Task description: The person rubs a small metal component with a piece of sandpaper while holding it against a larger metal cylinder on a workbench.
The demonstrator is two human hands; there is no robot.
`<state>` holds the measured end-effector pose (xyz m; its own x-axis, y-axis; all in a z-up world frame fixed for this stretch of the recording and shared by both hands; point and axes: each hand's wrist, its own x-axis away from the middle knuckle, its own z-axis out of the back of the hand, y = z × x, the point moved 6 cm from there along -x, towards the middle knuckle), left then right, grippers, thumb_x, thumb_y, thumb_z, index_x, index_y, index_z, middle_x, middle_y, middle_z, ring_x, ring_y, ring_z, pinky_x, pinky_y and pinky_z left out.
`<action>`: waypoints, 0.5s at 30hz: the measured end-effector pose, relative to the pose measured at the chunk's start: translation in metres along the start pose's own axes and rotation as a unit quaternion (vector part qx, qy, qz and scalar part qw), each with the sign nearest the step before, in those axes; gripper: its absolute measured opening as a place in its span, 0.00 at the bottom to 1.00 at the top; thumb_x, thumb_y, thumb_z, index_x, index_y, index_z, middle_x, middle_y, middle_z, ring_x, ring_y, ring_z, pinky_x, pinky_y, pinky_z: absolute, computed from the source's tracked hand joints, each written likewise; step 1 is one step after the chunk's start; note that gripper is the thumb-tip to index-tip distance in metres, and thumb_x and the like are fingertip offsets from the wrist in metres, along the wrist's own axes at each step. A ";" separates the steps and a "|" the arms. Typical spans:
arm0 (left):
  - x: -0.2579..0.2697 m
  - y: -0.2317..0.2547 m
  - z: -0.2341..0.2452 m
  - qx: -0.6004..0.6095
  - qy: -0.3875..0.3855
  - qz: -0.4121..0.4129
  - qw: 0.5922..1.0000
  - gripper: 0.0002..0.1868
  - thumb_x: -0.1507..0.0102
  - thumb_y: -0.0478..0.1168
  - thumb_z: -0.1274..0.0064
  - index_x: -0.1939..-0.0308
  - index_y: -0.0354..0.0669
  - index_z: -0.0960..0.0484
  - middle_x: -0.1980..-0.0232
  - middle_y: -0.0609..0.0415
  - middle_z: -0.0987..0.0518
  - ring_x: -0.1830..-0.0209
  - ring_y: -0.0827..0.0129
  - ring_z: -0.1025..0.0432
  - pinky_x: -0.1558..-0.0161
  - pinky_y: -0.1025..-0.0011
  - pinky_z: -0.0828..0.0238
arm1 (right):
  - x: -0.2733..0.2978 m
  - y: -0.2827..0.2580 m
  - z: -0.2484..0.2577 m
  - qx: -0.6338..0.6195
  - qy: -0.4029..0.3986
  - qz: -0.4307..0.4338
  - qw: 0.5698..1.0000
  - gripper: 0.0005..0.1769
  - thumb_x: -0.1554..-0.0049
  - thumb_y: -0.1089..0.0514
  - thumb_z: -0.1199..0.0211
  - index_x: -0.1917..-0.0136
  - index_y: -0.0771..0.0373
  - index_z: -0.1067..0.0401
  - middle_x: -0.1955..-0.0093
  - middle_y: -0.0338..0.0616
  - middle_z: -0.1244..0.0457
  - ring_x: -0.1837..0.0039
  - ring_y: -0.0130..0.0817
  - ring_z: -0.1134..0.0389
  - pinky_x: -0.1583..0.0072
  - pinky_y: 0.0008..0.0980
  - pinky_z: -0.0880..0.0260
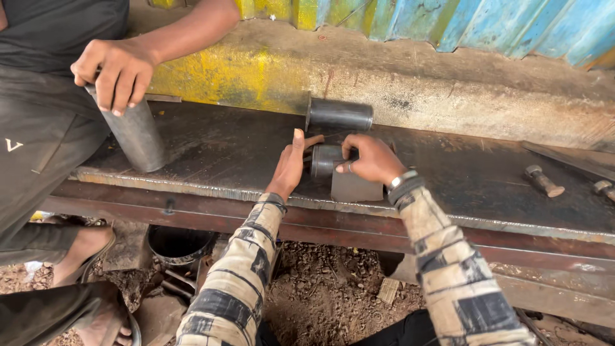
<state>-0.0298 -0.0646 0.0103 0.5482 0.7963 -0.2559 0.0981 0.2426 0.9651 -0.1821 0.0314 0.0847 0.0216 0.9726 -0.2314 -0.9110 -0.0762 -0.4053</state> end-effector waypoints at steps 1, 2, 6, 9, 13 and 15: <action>0.000 0.001 -0.001 -0.017 0.009 -0.013 1.000 0.53 0.35 0.77 0.85 0.36 0.41 0.19 0.37 0.40 0.20 0.34 0.54 0.28 0.32 0.60 0.38 | 0.007 0.000 -0.003 0.008 0.010 -0.023 1.000 0.20 0.54 0.49 0.23 0.56 0.59 0.29 0.51 0.46 0.29 0.47 0.45 0.28 0.45 0.47 0.31; 0.001 0.002 0.002 -0.036 0.019 -0.024 0.999 0.53 0.35 0.77 0.83 0.37 0.40 0.19 0.41 0.40 0.18 0.36 0.55 0.26 0.33 0.62 0.37 | 0.016 -0.003 -0.008 0.015 0.019 -0.045 0.999 0.16 0.48 0.50 0.26 0.54 0.58 0.29 0.52 0.47 0.29 0.47 0.46 0.27 0.46 0.47 0.31; 0.001 0.000 0.003 -0.093 0.035 0.013 0.995 0.51 0.32 0.75 0.83 0.35 0.42 0.16 0.59 0.24 0.20 0.49 0.50 0.23 0.36 0.62 0.33 | 0.079 -0.027 -0.017 0.142 0.141 0.030 0.979 0.12 0.38 0.54 0.40 0.42 0.58 0.32 0.50 0.53 0.30 0.51 0.47 0.27 0.55 0.39 0.26; 0.003 0.004 0.003 -0.069 0.053 0.007 0.996 0.45 0.32 0.72 0.71 0.40 0.39 0.16 0.57 0.40 0.15 0.48 0.56 0.24 0.38 0.62 0.33 | 0.143 0.011 -0.030 0.005 0.082 -0.138 0.987 0.06 0.39 0.51 0.38 0.49 0.51 0.28 0.59 0.37 0.28 0.66 0.34 0.27 0.64 0.40 0.29; 0.012 0.023 -0.010 -0.183 0.056 -0.095 0.977 0.33 0.33 0.62 0.53 0.38 0.38 0.22 0.42 0.41 0.21 0.38 0.50 0.28 0.38 0.58 0.34 | 0.254 0.068 -0.054 -0.149 0.331 -0.178 0.915 0.10 0.46 0.56 0.30 0.57 0.63 0.27 0.59 0.44 0.33 0.59 0.36 0.33 0.57 0.33 0.31; 0.019 0.025 -0.016 -0.233 0.046 -0.100 0.966 0.30 0.31 0.58 0.53 0.35 0.40 0.26 0.36 0.40 0.26 0.34 0.45 0.34 0.35 0.54 0.37 | 0.307 0.097 -0.113 -0.236 0.343 -0.301 0.858 0.08 0.45 0.58 0.31 0.56 0.64 0.28 0.60 0.45 0.33 0.60 0.37 0.33 0.58 0.34 0.32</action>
<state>-0.0303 -0.0343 0.0288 0.4782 0.7489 -0.4588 -0.2031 0.6026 0.7718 -0.2177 0.2978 -0.1256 0.8144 0.5215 -0.2546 -0.3845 0.1564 -0.9098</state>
